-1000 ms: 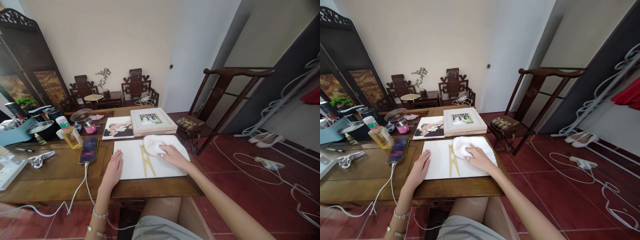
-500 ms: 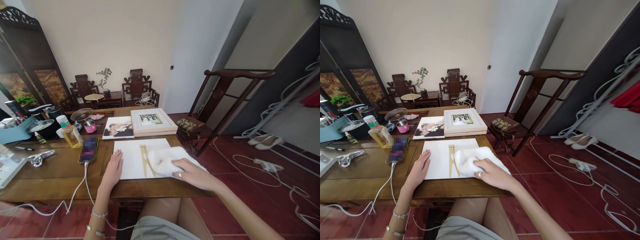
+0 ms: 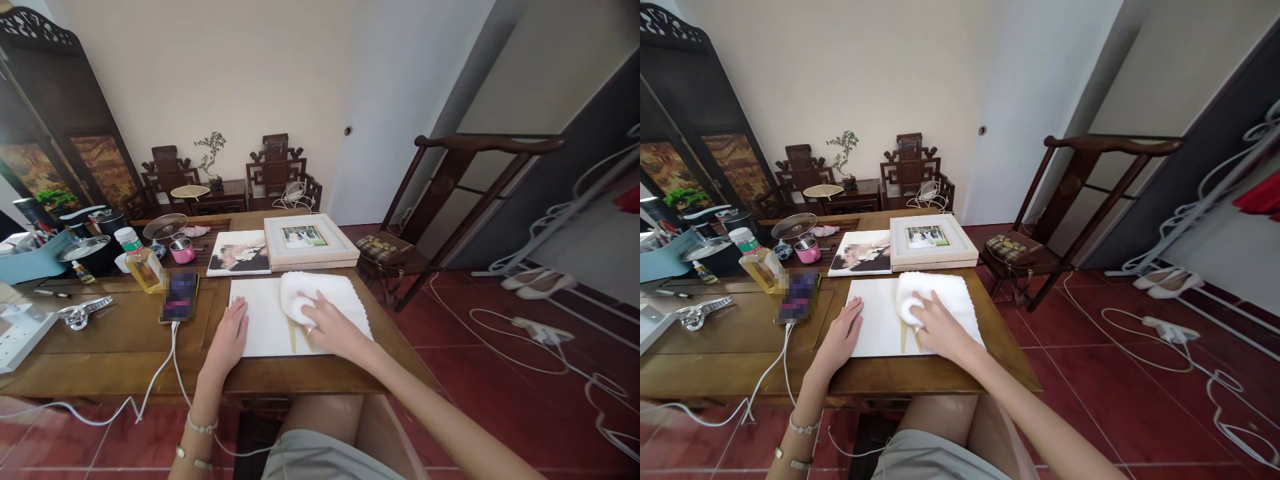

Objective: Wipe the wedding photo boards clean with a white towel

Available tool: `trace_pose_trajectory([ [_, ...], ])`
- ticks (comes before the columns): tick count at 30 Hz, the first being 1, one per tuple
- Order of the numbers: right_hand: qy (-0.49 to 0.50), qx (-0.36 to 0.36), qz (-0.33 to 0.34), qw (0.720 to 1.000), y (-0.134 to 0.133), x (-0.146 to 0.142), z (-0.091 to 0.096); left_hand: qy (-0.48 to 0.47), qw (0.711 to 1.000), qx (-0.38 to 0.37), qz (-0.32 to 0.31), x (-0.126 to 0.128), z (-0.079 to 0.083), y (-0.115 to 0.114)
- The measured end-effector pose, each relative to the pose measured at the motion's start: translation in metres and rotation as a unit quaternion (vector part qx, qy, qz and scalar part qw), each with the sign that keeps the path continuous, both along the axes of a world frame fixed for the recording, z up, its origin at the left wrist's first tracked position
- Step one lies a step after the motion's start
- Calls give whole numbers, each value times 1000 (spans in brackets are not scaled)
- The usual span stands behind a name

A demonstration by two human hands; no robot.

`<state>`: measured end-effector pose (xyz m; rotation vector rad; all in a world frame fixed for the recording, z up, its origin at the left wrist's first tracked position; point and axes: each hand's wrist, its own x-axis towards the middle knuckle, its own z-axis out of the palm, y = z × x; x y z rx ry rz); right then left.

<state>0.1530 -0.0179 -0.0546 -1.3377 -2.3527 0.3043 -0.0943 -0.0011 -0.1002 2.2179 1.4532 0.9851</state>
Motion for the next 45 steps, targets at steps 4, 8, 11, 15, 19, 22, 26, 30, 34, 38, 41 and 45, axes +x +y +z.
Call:
trace_pose_trajectory([
  [4, -30, -14, 55, 998, -47, 7, 5, 5, 1000, -1, 4, 0, 0, 0],
  [8, -36, -52, 89, 994, -78, 13, 15, 3, 1000, 0, 4, -1, -1, 0],
  [11, -31, -55, 97, 993, -74, 15, 17, -3, 1000, 6, 2, -1, -3, 1],
  [15, -40, -28, 52, 997, -31, 10, 15, 0, 1000, 1, 2, -1, -2, 1],
  [19, -61, 0, 14, 998, 25, -3, 14, 7, 1000, -2, 2, -2, -1, 1],
  [22, -59, 11, 8, 998, 49, -16, 14, 3, 1000, 4, 3, -2, -1, 2],
  [26, -62, 31, 21, 997, 41, -29, 10, -2, 1000, 10, 0, -3, -2, 3],
  [30, -68, 34, 48, 996, -6, -31, 2, 0, 1000, 7, 0, -2, -2, 2],
  [34, -60, 9, 96, 994, -58, -26, 2, -2, 1000, -2, 3, -1, -1, 1],
  [38, -55, -12, 135, 989, -69, -24, 10, -5, 1000, -3, 3, 0, -1, 1],
  [41, -57, -12, 130, 990, -42, -29, 14, -5, 1000, -2, 2, -1, -3, 2],
  [45, -73, 26, 91, 993, 16, -43, 14, -12, 1000, 0, 0, -2, -4, 2],
])
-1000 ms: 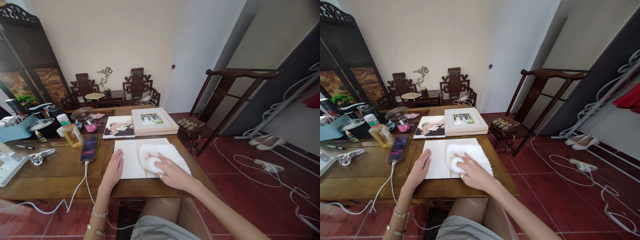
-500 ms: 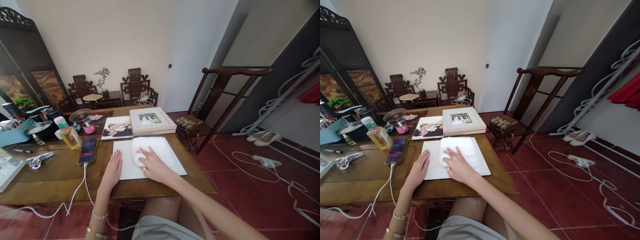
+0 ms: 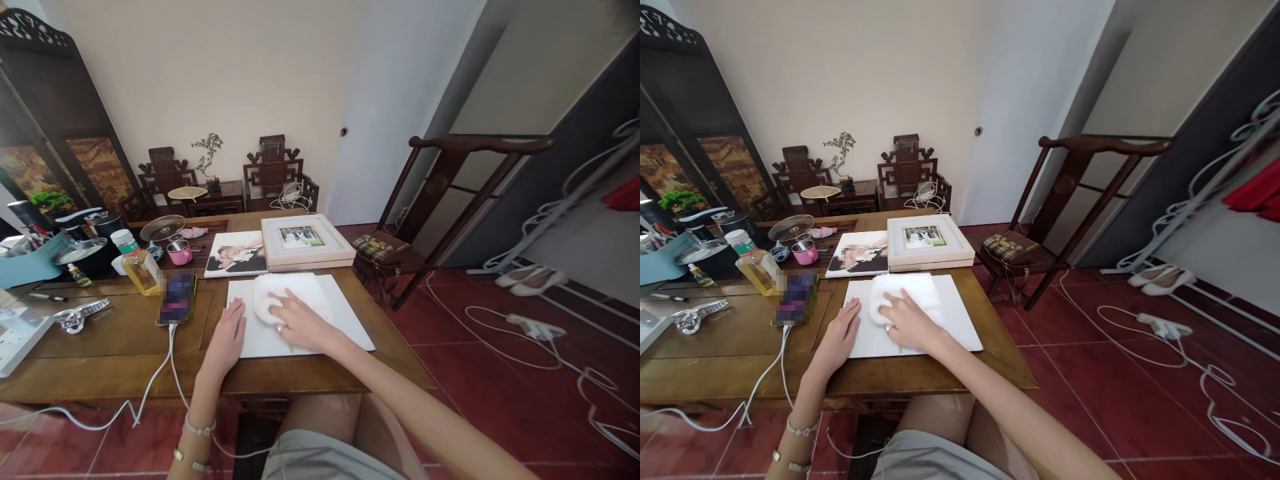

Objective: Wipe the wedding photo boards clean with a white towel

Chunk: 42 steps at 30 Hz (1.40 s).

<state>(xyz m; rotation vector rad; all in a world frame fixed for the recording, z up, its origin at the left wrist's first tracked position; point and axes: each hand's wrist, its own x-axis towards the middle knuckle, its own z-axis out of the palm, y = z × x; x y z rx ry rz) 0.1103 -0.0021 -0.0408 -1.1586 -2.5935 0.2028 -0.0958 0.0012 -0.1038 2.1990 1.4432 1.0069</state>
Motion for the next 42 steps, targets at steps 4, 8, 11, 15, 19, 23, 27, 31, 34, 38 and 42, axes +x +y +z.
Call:
trace_pose_trajectory([
  [4, -1, 19, -38, 999, 38, -14, -2, 8, 1000, -7, -1, 0, 2, -1],
  [8, -6, 30, -62, 998, 34, -24, -3, 14, 1000, -7, 2, 1, 5, -1],
  [11, -9, 32, -48, 998, 4, -24, -5, 17, 1000, -7, 0, 1, 5, 0],
  [15, 8, 0, 14, 1000, -55, -12, -7, 22, 1000, -6, -1, 1, 4, 0],
  [19, 42, -43, 45, 997, -90, 3, -6, 22, 1000, -5, 2, 1, 4, -1],
  [23, 54, -48, 4, 997, -71, 5, -3, 23, 1000, -6, 1, 1, 3, -1],
  [27, 39, -28, -44, 998, -24, -7, -4, 8, 1000, -9, -2, 1, 3, 0],
  [31, 40, -8, -104, 994, 3, -27, -6, -43, 998, -35, 4, 2, 9, -1],
  [34, 37, -5, -85, 996, 0, -42, -6, -168, 984, -59, 15, 1, 16, -3],
  [38, 21, -16, 33, 999, -26, -50, -2, -286, 955, -54, 50, -3, 20, -3],
  [42, 20, -47, 95, 994, -59, -36, 9, -246, 965, -49, 76, -2, 18, -3],
])
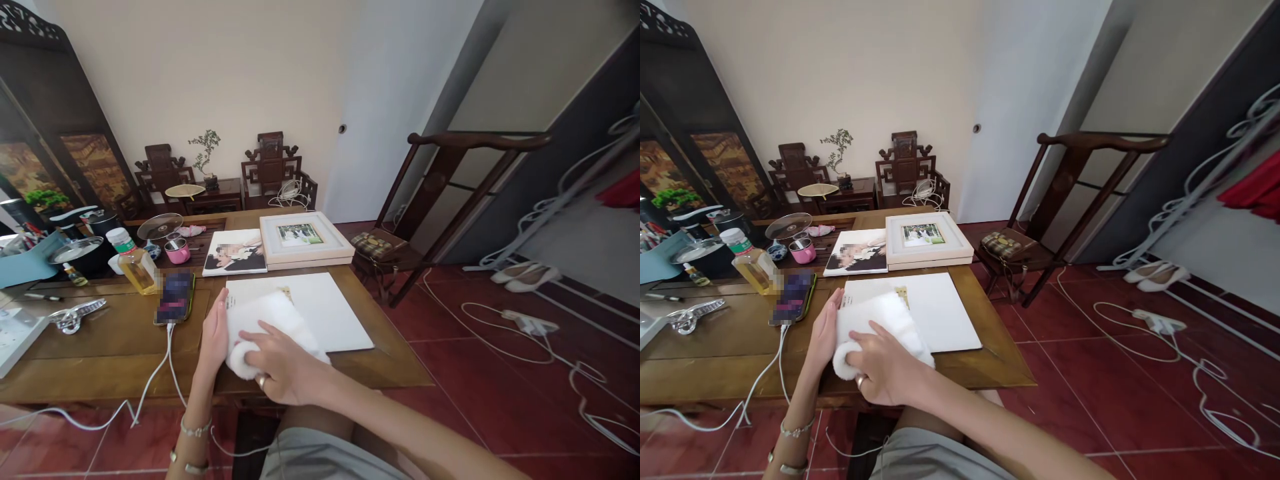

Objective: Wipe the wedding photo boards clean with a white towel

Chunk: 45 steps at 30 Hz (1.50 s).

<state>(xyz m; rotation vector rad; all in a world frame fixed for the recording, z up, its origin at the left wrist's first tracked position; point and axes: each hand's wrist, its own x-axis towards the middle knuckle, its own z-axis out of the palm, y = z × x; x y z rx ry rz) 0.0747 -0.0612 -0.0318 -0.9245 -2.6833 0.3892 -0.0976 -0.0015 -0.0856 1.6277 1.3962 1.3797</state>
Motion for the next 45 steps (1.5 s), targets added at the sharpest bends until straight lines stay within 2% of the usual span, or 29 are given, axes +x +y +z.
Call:
trace_pose_trajectory([
  [2, -9, -14, -37, 999, -8, 14, 5, 59, 998, 6, -10, 2, -2, -1],
  [4, -27, -26, -111, 993, -5, 28, 8, 139, 990, 16, -37, 3, -6, -1],
  [6, -33, -44, -175, 983, 9, 39, 8, 203, 977, 27, -67, 4, -11, 0],
  [8, -20, -65, -210, 975, 30, 44, 6, 234, 968, 38, -79, 4, -16, 1],
  [11, 8, -75, -225, 971, 64, 38, 5, 250, 964, 45, -84, 3, -18, 3],
  [15, 40, -79, -214, 973, 103, 8, 10, 256, 962, 39, -89, 3, -15, 3],
  [18, 56, -86, -192, 976, 120, -16, 12, 250, 963, 40, -90, 3, -14, 3],
  [21, 63, -86, -193, 976, 123, -26, 11, 250, 964, 35, -87, 3, -13, 3],
  [25, 72, -82, -226, 968, 116, 2, 7, 255, 963, 29, -79, 3, -14, 2],
  [31, 113, -81, -277, 951, 105, 88, -3, 254, 964, 37, -75, 3, -18, 2],
  [34, 116, -71, -307, 942, 93, 121, -10, 251, 964, 40, -77, 3, -18, 2],
  [39, 96, -81, -305, 944, 44, 144, -19, 250, 964, 40, -80, 3, -19, 2],
  [43, 83, -140, -290, 943, -4, 152, -23, 242, 966, 47, -80, 2, -20, 2],
  [45, 83, -166, -298, 936, -16, 157, -23, 243, 966, 46, -80, 2, -20, 2],
])
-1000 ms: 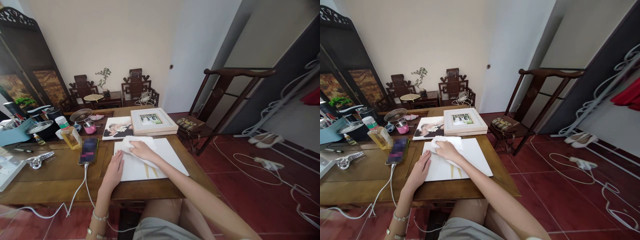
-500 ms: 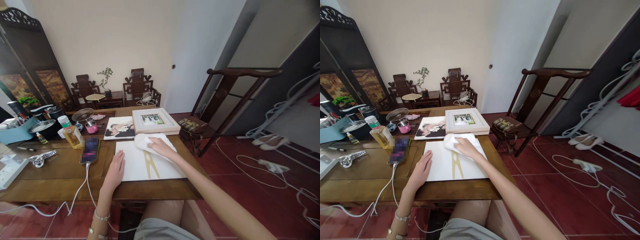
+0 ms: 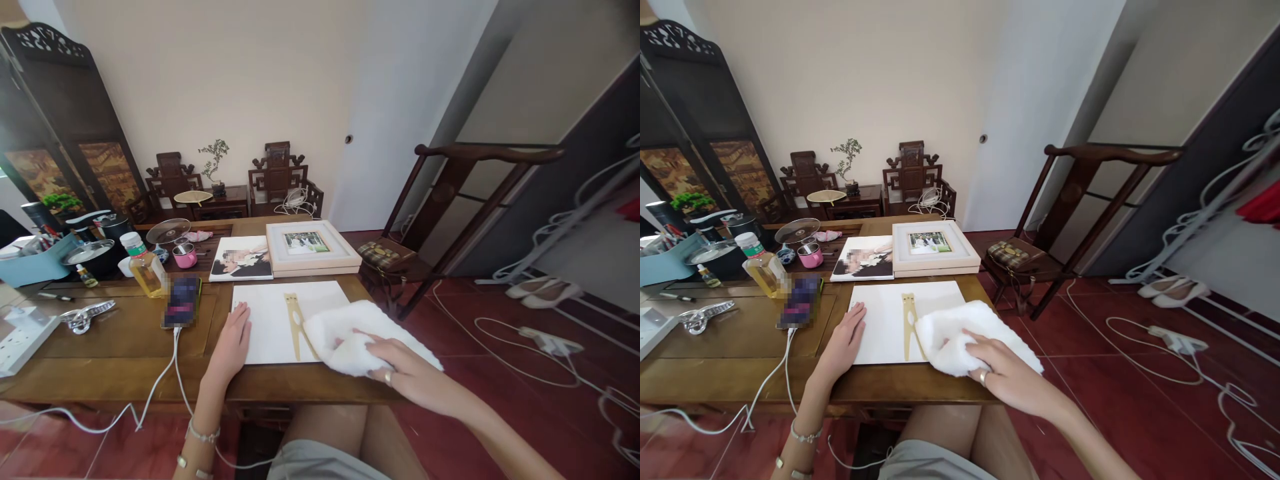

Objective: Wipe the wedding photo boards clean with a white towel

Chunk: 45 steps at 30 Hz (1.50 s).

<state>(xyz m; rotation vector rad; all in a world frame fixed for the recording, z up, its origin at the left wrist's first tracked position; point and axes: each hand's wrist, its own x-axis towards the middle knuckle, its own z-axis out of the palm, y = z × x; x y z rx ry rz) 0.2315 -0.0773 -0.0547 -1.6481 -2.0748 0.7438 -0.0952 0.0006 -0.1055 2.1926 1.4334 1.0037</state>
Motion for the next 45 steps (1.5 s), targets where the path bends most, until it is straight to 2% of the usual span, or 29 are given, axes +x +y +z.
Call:
trace_pose_trajectory([
  [2, 7, -16, -10, 1000, 2, 3, 1, 5, 1000, -1, 1, 0, 1, 0],
  [4, 18, -16, -11, 1000, 16, 4, 3, 13, 1000, -4, 3, 0, 2, -1],
  [11, 64, 46, 12, 997, 107, -11, 8, 14, 1000, -4, -1, 0, 3, -1],
  [14, 65, 60, 12, 996, 128, -14, 4, 13, 1000, -3, -1, 0, 2, -1],
  [16, 57, 68, 9, 996, 129, -16, 2, 12, 1000, -2, -1, 0, 2, -1],
  [18, 44, 73, 7, 996, 117, -16, 1, 12, 1000, -1, 0, 1, 2, -2],
  [22, 19, 66, 10, 998, 69, -13, 0, 14, 1000, -3, 3, 1, 3, -2],
  [26, -7, 14, -12, 1000, 16, -3, -2, 20, 1000, -8, 2, 1, 4, -3],
  [29, -6, -20, -11, 1000, -2, 5, -3, 23, 1000, -6, 1, 1, 4, -3],
  [32, 5, -25, -11, 1000, 11, 5, 1, 21, 1000, -5, 0, 1, 5, -4],
  [40, 47, 76, -14, 996, 109, -35, 11, 30, 999, -20, 4, 1, 6, -4],
  [42, 44, 88, -23, 995, 118, -45, 8, 31, 999, -18, 4, 1, 6, -4],
  [45, 34, 101, -27, 994, 108, -53, 1, 32, 999, -15, 5, 1, 6, -4],
])
